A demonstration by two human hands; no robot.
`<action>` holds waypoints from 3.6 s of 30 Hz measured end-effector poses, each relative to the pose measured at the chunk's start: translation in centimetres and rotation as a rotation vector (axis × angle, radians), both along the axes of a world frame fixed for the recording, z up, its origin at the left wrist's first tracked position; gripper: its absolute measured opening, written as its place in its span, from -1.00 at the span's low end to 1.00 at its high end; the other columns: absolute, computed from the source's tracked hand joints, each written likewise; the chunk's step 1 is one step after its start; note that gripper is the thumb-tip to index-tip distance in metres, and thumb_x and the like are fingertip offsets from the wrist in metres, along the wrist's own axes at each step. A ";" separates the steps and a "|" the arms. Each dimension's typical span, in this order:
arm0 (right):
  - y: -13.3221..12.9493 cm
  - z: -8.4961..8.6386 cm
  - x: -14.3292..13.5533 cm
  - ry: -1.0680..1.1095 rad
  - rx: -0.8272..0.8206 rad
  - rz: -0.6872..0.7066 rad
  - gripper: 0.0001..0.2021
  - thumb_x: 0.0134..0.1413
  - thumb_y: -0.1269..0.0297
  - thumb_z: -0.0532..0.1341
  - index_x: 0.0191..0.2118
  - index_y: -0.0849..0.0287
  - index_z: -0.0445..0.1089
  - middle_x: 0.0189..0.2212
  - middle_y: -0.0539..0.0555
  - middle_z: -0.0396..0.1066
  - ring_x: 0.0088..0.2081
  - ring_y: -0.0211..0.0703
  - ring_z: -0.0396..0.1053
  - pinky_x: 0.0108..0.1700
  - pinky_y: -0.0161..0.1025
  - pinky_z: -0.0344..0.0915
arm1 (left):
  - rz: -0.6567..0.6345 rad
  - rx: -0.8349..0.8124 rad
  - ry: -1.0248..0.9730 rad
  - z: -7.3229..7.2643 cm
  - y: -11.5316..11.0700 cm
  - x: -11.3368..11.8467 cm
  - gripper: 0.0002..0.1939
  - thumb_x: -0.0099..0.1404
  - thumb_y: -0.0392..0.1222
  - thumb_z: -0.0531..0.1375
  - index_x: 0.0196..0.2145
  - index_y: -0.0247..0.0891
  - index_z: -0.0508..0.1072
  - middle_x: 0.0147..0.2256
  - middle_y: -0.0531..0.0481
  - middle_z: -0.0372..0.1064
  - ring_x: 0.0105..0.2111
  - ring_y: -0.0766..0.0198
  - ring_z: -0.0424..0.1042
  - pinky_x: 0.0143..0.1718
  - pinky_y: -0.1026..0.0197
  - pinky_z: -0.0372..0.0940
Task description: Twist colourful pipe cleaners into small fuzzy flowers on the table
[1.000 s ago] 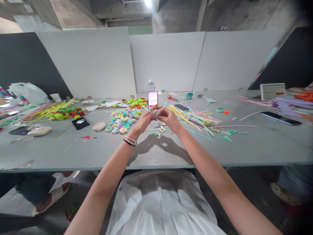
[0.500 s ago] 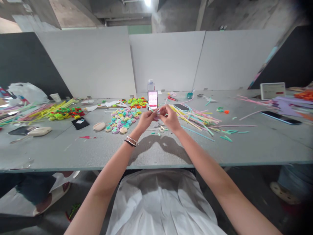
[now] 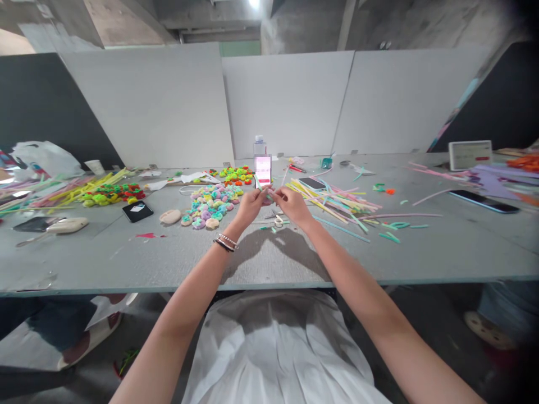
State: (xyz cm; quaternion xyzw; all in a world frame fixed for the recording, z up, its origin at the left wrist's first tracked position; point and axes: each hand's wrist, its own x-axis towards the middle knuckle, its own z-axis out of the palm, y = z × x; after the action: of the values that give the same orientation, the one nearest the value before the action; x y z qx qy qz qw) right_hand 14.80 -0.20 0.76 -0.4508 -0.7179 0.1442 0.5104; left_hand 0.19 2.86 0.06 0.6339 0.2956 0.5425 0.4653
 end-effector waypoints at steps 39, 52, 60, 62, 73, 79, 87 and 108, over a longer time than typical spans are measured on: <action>0.5 0.5 0.3 0.241 -0.038 -0.076 -0.85 -0.11 0.17 0.22 -0.49 0.15 0.34 -0.50 0.00 0.39 -0.44 -0.20 0.30 -0.34 -0.25 0.23 | 0.080 0.250 0.123 -1.1 0.0 0.5 -0.59 0.32 -0.02 0.09 0.02 -0.28 0.41 -0.18 -0.08 0.48 -0.25 0.29 0.49 -0.19 0.22 0.42; 0.6 0.1 0.0 0.174 0.033 -0.132 -0.89 -0.05 0.24 0.17 -0.49 0.14 0.31 -0.48 0.00 0.35 -0.44 -0.20 0.29 -0.29 -0.22 0.23 | 0.155 0.172 0.111 -0.8 -0.2 0.6 -0.60 0.30 0.06 0.08 -0.13 -0.29 0.47 -0.31 -0.04 0.48 -0.39 0.30 0.50 -0.39 0.28 0.45; 0.6 0.0 -0.3 0.178 0.040 -0.087 -0.87 -0.04 0.22 0.19 -0.47 0.15 0.30 -0.41 0.04 0.35 -0.36 -0.18 0.35 -0.25 -0.19 0.32 | 0.183 0.137 0.067 -0.6 -0.3 0.6 -0.58 0.29 0.09 0.08 -0.15 -0.33 0.47 -0.27 -0.07 0.48 -0.37 0.31 0.49 -0.43 0.33 0.45; 0.6 -0.1 -0.4 0.226 -0.021 -0.056 -0.85 -0.03 0.19 0.18 -0.46 0.16 0.30 -0.43 0.05 0.35 -0.38 -0.17 0.36 -0.35 -0.22 0.33 | 0.149 0.114 0.055 -0.5 -0.3 0.6 -0.56 0.27 0.11 0.10 -0.18 -0.35 0.48 -0.27 -0.09 0.48 -0.32 0.27 0.50 -0.44 0.33 0.45; 0.3 -0.2 -0.8 0.288 -0.163 -0.008 -0.79 -0.01 0.12 0.20 -0.44 0.16 0.27 -0.48 0.03 0.35 -0.47 -0.21 0.36 -0.51 -0.30 0.31 | 0.106 0.106 0.122 -0.7 -0.2 0.5 -0.49 0.16 0.13 0.20 -0.11 -0.37 0.50 -0.33 -0.10 0.50 -0.35 0.24 0.50 -0.42 0.23 0.46; 0.5 -0.3 -0.7 0.178 -0.043 -0.051 -0.82 -0.01 0.17 0.21 -0.46 0.16 0.30 -0.41 0.03 0.33 -0.41 -0.22 0.33 -0.32 -0.25 0.30 | 0.150 0.102 0.014 -0.9 -0.1 0.5 -0.47 0.10 0.21 0.21 -0.27 -0.37 0.54 -0.37 -0.04 0.49 -0.38 0.27 0.48 -0.32 0.15 0.47; 0.4 -0.3 -0.3 -0.064 0.153 -0.125 -0.90 0.07 0.29 0.14 -0.43 0.15 0.31 -0.32 0.07 0.31 -0.37 -0.19 0.29 -0.25 -0.24 0.23 | 0.128 -0.024 -0.015 -0.6 0.1 0.5 -0.45 -0.07 0.27 0.29 -0.52 -0.38 0.46 -0.57 0.04 0.37 -0.46 0.30 0.43 -0.39 0.18 0.48; 0.8 -0.6 -0.3 0.164 -0.297 0.098 -0.54 0.15 -0.19 -0.03 -0.50 0.11 0.20 -0.69 -0.07 0.17 -0.63 -0.28 0.14 -0.55 -0.32 0.06 | 0.431 0.274 0.294 -0.5 0.0 -0.1 -0.56 0.19 0.08 0.15 -0.66 -0.32 0.32 -0.69 0.11 0.11 -0.59 0.40 0.14 -0.57 0.34 0.08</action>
State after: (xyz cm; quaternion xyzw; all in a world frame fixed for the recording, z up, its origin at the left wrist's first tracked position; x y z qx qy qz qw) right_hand 14.50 0.56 0.18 -0.4725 -0.6657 0.3097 0.4875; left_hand 0.09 2.87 -0.48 0.6852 0.4115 0.5662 0.2016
